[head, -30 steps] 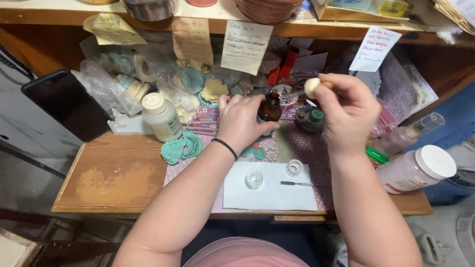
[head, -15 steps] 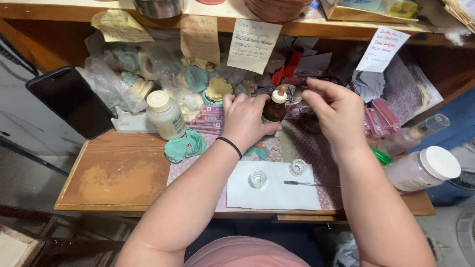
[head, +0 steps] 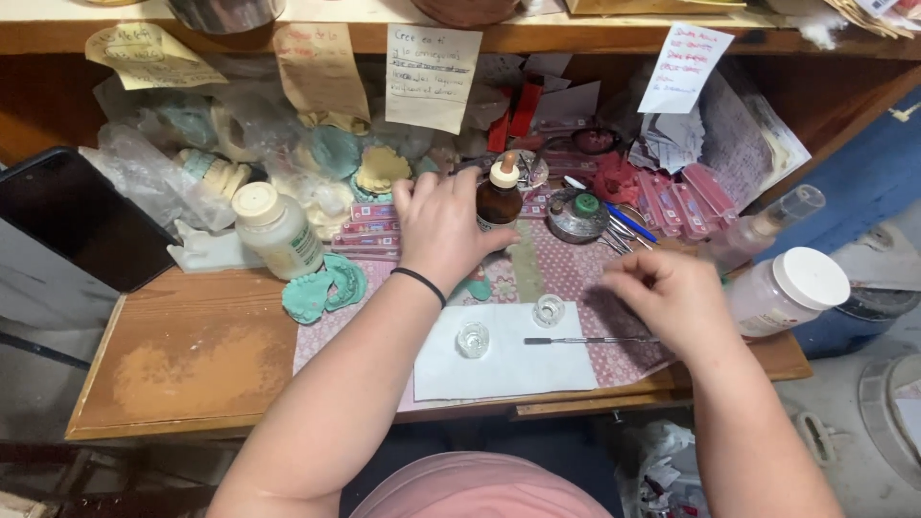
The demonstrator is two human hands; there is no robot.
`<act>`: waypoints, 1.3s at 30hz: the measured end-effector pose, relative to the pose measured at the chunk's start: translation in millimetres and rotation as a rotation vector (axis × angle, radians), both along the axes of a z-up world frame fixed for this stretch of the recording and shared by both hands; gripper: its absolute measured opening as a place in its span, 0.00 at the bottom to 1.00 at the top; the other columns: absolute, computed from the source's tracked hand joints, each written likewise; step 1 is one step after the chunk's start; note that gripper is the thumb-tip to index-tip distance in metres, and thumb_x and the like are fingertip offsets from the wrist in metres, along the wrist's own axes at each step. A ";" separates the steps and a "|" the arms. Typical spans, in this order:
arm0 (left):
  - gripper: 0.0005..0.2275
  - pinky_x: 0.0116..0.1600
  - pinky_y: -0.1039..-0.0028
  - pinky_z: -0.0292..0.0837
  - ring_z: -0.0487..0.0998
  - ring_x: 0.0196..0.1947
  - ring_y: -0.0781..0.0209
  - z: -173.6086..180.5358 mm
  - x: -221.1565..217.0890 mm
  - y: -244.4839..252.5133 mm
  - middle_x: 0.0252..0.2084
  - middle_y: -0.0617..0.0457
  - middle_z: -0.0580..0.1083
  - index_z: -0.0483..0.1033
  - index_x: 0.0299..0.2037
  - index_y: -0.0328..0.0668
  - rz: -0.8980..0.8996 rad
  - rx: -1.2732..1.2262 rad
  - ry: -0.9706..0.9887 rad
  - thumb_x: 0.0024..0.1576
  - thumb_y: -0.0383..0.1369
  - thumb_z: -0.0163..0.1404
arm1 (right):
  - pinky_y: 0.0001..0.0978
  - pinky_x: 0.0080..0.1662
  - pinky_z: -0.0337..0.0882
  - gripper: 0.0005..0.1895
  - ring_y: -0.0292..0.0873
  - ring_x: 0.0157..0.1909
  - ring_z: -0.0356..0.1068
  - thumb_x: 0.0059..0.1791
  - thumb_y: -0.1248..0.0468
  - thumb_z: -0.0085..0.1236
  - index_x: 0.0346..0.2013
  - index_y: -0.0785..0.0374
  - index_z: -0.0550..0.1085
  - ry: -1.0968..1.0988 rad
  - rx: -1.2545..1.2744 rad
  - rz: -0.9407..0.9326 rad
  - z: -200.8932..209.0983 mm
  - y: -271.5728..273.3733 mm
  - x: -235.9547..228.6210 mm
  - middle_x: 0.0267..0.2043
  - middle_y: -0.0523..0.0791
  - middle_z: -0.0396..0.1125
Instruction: The person works at a cluttered workbench, using a fine brush to apply liquid to a small object held in the left hand. They then open a brown bottle and a white jar, using a tool to scoop a white powder into a small glass container.
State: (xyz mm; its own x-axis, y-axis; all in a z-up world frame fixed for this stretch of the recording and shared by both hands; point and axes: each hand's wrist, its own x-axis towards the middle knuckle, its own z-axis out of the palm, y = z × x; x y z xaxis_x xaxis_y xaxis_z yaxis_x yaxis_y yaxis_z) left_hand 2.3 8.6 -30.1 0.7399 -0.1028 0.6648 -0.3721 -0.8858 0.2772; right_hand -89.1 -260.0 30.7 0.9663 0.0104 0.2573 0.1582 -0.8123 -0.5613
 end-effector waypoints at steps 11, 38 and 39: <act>0.33 0.55 0.61 0.51 0.73 0.53 0.53 83.9 -52.6 22.4 0.47 0.59 0.81 0.76 0.60 0.51 0.048 -0.023 -0.035 0.49 0.59 0.65 | 0.45 0.37 0.72 0.16 0.50 0.39 0.72 0.43 0.62 0.58 0.45 0.46 0.73 -0.141 -0.632 0.381 -74.4 -26.5 -48.2 0.34 0.41 0.71; 0.22 0.55 0.59 0.66 0.79 0.51 0.50 -12.5 -132.3 12.7 0.51 0.54 0.80 0.74 0.59 0.48 -0.412 -0.015 0.314 0.52 0.32 0.57 | 0.40 0.49 0.72 0.13 0.47 0.46 0.72 0.47 0.71 0.56 0.44 0.56 0.81 -0.213 -0.201 0.266 -98.2 -68.2 -42.7 0.43 0.42 0.77; 0.22 0.55 0.59 0.66 0.79 0.51 0.50 -13.0 -131.7 12.7 0.51 0.54 0.80 0.74 0.59 0.48 -0.413 -0.015 0.312 0.52 0.32 0.57 | 0.40 0.49 0.72 0.13 0.47 0.46 0.72 0.47 0.71 0.56 0.44 0.56 0.81 -0.214 -0.202 0.265 -100.6 -69.3 -41.8 0.43 0.42 0.77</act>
